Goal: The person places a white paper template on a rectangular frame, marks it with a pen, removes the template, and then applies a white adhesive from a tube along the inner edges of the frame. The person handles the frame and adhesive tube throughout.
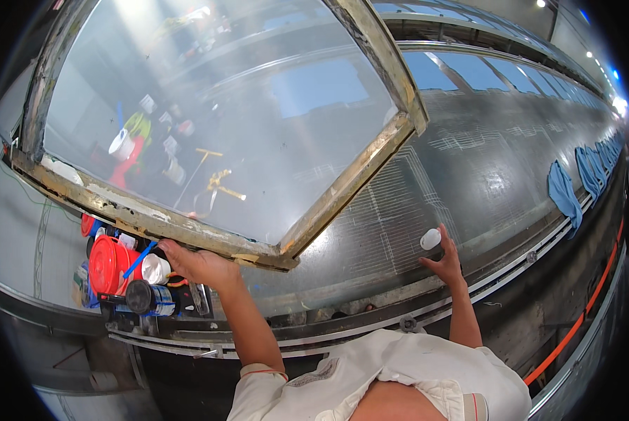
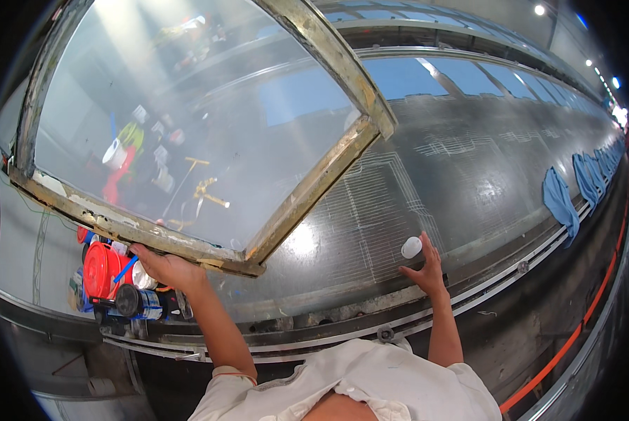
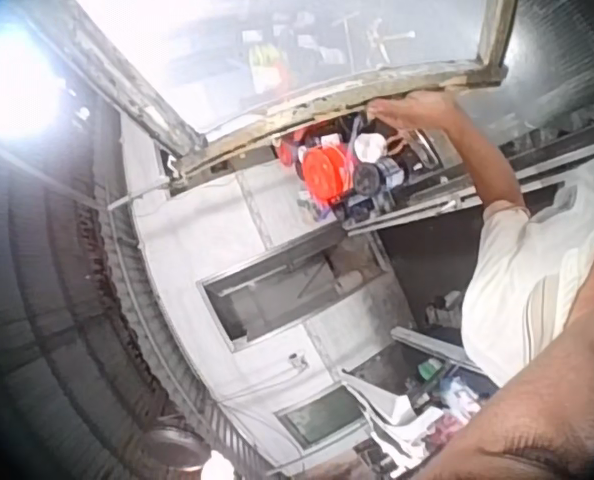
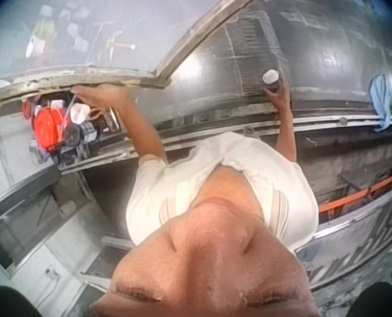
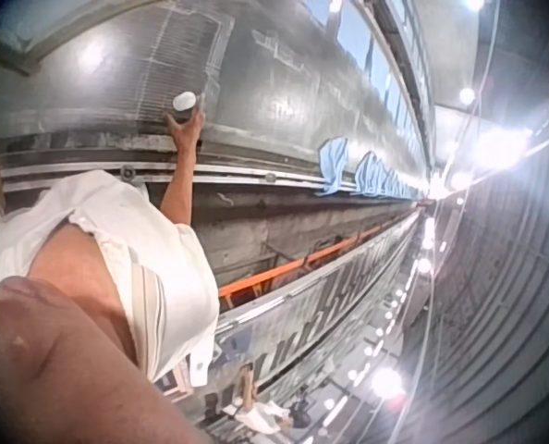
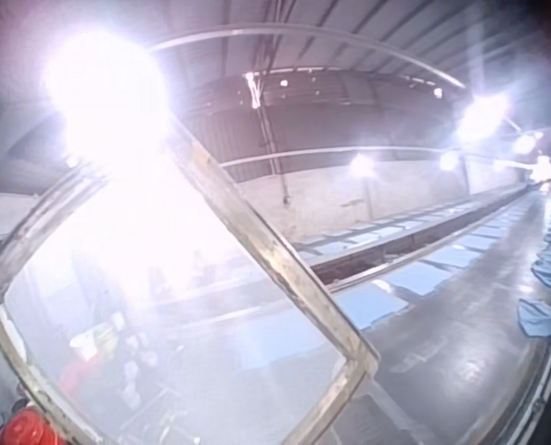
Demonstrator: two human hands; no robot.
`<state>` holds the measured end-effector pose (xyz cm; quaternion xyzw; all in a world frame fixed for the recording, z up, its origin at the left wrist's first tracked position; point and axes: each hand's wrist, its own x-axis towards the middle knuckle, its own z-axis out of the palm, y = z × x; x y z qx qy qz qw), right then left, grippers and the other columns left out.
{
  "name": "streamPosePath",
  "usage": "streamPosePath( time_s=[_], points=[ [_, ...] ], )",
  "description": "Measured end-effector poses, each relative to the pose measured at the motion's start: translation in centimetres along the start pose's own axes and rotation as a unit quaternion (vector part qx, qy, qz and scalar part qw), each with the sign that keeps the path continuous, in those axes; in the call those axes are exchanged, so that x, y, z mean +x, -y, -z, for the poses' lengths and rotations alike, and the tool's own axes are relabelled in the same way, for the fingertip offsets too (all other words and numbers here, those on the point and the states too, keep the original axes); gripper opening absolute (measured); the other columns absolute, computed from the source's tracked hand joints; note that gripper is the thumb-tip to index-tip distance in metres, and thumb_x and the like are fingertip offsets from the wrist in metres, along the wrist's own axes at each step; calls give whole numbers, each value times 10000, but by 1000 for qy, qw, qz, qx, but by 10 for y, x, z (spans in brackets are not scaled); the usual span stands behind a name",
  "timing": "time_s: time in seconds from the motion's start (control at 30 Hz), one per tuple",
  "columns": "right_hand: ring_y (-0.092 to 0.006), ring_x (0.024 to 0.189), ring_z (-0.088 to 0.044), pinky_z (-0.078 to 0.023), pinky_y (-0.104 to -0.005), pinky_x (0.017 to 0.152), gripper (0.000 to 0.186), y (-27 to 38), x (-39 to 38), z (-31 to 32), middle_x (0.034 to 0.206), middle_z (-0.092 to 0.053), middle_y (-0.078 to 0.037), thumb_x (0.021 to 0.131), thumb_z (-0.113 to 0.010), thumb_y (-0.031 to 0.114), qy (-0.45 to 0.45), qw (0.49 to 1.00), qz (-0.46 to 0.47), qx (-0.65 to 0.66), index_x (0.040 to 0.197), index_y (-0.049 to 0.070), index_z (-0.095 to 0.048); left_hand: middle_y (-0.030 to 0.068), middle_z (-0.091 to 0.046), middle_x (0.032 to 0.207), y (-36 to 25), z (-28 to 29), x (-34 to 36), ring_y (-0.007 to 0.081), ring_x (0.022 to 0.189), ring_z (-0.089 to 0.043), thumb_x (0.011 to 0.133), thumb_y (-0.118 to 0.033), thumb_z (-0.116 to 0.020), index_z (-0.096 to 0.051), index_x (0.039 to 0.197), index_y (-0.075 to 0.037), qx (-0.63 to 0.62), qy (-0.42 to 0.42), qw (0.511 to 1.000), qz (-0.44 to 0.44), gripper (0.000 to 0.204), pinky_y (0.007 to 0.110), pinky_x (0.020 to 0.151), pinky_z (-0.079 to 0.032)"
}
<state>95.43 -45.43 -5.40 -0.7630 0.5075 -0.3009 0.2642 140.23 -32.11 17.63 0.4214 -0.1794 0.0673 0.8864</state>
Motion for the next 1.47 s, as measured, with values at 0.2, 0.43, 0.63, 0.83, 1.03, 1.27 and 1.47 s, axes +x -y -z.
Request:
streamPosePath(
  time_s=[0.2,0.43,0.63,0.83,1.03,1.27,1.47],
  points=[
    [-328,1471,-341,-276,-437,1207,1134,6,-1,11,1580,-384,-149,674,-832,92,48,998,-3,39,1610,105,-192,158,-620,1114,-3,-6,0,227,1013,-597,1075,-479,-405,-507,1322,21,-6,-11,1000,-16,567,385,924,-490],
    [-366,1509,-255,-234,-450,1219,984,26,11,77,1605,-343,-152,709,-681,57,78,995,-46,-38,1590,108,-247,172,-589,1214,-5,-3,0,250,1086,-590,1077,-464,-392,-455,1404,32,-5,-3,1000,-8,598,409,990,-467],
    [-284,1263,-581,-435,-372,1076,435,46,52,105,1315,-646,-157,960,-629,119,-54,993,-30,102,1383,29,-575,153,-612,1164,-3,-5,-1,251,1006,-623,1078,-459,-416,-496,1361,24,-21,-2,1000,-2,566,392,937,-513],
    [-170,1073,-664,-513,-309,960,380,125,113,108,1170,-693,-129,1063,-536,256,-115,960,40,253,1357,24,-600,152,-609,1157,-1,-8,-2,259,1000,-629,1079,-445,-422,-507,1326,38,-29,12,1000,-1,549,402,948,-521],
    [-142,1017,-665,-524,-296,936,463,184,156,103,1142,-692,-97,1064,-523,329,-69,930,82,352,1388,0,-552,152,-603,1142,-2,-9,-5,234,995,-628,1081,-418,-427,-520,1293,33,-34,17,999,13,507,404,933,-543],
    [-128,1035,-666,-540,-278,948,413,175,166,101,1159,-696,-81,995,-653,187,-26,890,68,450,1333,-27,-552,122,-604,1138,7,-5,-11,214,1024,-590,1088,-448,-377,-495,1339,16,-53,14,998,34,540,370,937,-484],
    [-130,1070,-665,-549,-276,957,444,143,169,100,1169,-696,-85,977,-679,186,8,886,61,459,1343,-25,-543,135,-603,1242,39,30,-9,232,1119,-591,1063,-496,-429,-465,1407,-32,-47,157,985,61,579,422,1041,-460]
  ],
)
